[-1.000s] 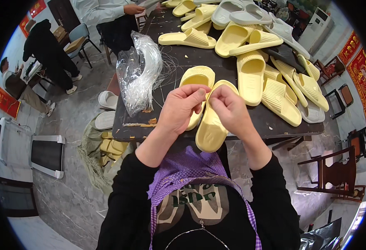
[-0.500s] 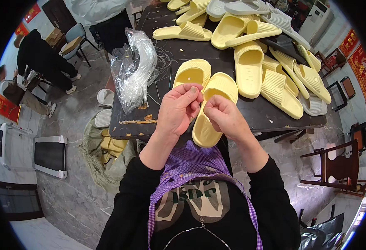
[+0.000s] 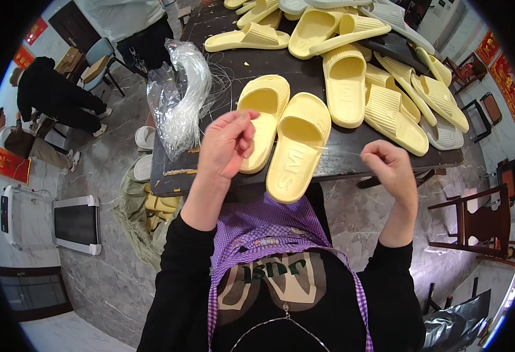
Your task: The person takes slippers from a bag and table, then pairs them together by threading plastic fasteners through each pair by hand.
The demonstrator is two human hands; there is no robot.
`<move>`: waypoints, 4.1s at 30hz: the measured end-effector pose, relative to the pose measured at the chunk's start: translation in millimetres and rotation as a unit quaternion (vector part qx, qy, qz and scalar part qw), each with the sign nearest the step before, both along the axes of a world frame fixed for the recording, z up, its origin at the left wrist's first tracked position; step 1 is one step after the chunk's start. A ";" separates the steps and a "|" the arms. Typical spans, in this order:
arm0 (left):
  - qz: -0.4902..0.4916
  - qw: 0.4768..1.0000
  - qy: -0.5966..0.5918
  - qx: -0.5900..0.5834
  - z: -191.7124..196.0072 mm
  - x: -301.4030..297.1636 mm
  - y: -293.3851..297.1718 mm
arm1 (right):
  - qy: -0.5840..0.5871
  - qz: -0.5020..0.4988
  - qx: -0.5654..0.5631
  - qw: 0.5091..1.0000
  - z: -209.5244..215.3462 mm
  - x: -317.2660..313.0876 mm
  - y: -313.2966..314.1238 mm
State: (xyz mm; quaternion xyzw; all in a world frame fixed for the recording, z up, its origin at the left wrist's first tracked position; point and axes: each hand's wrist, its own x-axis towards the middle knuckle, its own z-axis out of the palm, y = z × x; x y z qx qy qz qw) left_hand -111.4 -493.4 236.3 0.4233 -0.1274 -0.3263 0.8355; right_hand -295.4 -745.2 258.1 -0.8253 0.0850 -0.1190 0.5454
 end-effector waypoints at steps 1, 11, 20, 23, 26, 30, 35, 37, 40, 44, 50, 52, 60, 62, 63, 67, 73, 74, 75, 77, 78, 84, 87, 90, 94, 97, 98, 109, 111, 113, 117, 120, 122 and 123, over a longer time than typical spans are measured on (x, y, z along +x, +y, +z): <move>0.059 0.998 -0.009 0.013 1.2 3.0 -0.2 | -0.001 -0.007 0.002 1.000 3.7 -3.4 -4.0; 0.053 0.980 -0.182 -0.068 85.9 5.5 31.0 | -0.082 0.166 -0.169 0.968 30.1 41.3 27.5; -0.162 0.905 -0.272 0.285 65.0 -22.3 -21.3 | -0.190 0.044 0.159 0.968 13.9 78.2 70.0; -0.106 0.891 -0.306 0.318 36.5 -12.9 -19.4 | -0.140 0.016 0.107 0.984 -6.7 79.0 52.5; 0.001 0.861 -0.406 0.306 12.0 -7.8 -20.2 | -0.076 0.022 0.032 0.996 -21.4 84.1 30.0; 0.184 0.658 -0.617 0.390 -6.6 -26.9 -24.0 | -0.122 -0.051 0.024 0.991 -30.2 105.7 3.7; 0.184 0.530 -0.693 0.454 -12.5 -48.0 -38.3 | -0.078 -0.039 -0.169 0.982 -32.0 133.2 -17.7; 0.154 0.494 -0.712 0.475 -11.6 -51.0 -40.9 | -0.064 -0.004 -0.222 0.973 -33.0 139.0 -18.1; 0.135 0.486 -0.711 0.490 -7.3 -55.5 -35.3 | -0.050 0.025 -0.234 0.971 -31.4 142.3 -21.3; 0.115 0.485 -0.702 0.508 -3.1 -58.7 -29.3 | -0.033 0.043 -0.239 0.970 -33.5 145.1 -23.9; 0.139 0.492 -0.709 0.485 -13.4 -48.4 -51.0 | -0.042 0.078 -0.195 0.977 -29.6 156.6 -26.7; 0.165 0.470 -0.727 0.472 -17.5 -41.7 -63.7 | 0.089 0.113 -0.123 0.982 -19.0 162.0 -33.0; 0.174 0.428 -0.725 0.510 -21.3 -32.2 -88.0 | 0.201 0.200 -0.092 0.954 -5.0 179.0 -39.7; 0.179 0.432 -0.703 0.537 -21.2 -31.7 -85.0 | 0.214 0.234 -0.087 0.944 -5.7 187.0 -34.9; 0.173 0.444 -0.708 0.521 -20.9 -31.2 -85.4 | 0.234 0.238 -0.065 0.940 -4.8 188.1 -35.2; 0.193 0.463 -0.700 0.509 -19.1 -32.0 -84.0 | 0.280 0.254 0.019 0.926 -4.8 193.4 -31.4; 0.148 0.493 -0.696 0.500 -15.2 -34.3 -74.0 | 0.239 0.155 -0.050 0.957 3.5 188.0 -23.3; 0.134 0.502 -0.700 0.490 -13.0 -36.1 -71.0 | 0.226 0.175 -0.039 0.957 6.4 183.1 -20.0; 0.130 0.502 -0.702 0.488 -10.8 -36.7 -62.2 | 0.137 0.148 -0.065 0.977 11.0 178.5 -14.1; 0.062 0.571 -0.652 0.495 -5.9 -39.4 -39.0 | -0.041 0.080 -0.118 0.989 21.4 159.8 -6.7; 0.073 0.652 -0.621 0.430 -1.9 -37.0 -24.7 | -0.041 0.066 -0.121 0.990 29.0 148.3 -3.9; -0.001 0.999 0.034 0.038 15.0 -13.8 17.5 | -0.160 0.083 -0.090 0.980 30.1 101.0 43.4; 0.034 0.984 0.150 -0.095 6.4 -14.2 -1.8 | -0.247 0.074 -0.214 0.942 17.8 99.7 50.7; 0.143 0.968 0.187 -0.086 -0.2 -15.9 -21.8 | -0.181 0.035 -0.180 0.966 11.5 107.3 29.6; 0.306 0.935 0.099 -0.149 12.5 5.0 -34.6 | -0.156 -0.003 -0.152 0.976 2.3 105.7 10.2; 0.310 0.912 0.072 -0.257 29.0 11.1 -35.2 | -0.105 0.011 -0.072 0.992 8.6 88.8 15.1; 0.300 0.914 0.053 -0.267 35.8 12.2 -35.3 | -0.056 0.044 -0.002 0.998 14.4 79.9 19.3; 0.245 0.943 -0.093 -0.204 21.7 -64.5 -41.8 | 0.105 0.111 0.590 0.793 -19.9 74.4 89.7; 0.214 0.965 -0.042 -0.145 10.3 -70.7 -36.4 | 0.148 0.063 0.615 0.772 -27.2 78.8 87.2; 0.194 0.974 -0.017 -0.115 1.5 -66.5 -32.2 | 0.138 0.083 0.597 0.786 -30.2 79.2 83.5; 0.132 0.988 0.077 -0.007 -7.9 -45.1 -25.4 | 0.174 0.053 0.509 0.842 -30.6 76.0 81.8; -0.038 0.994 0.035 0.099 -8.9 -31.4 -27.7 | 0.170 0.048 0.444 0.878 -27.0 76.8 79.7; -0.051 0.993 0.004 0.107 -8.3 -28.0 -34.1 | 0.174 0.043 0.384 0.906 -23.0 79.1 75.9; -0.055 0.989 -0.015 0.135 -7.5 -27.3 -37.7 | 0.176 0.040 0.354 0.918 -21.1 79.8 74.6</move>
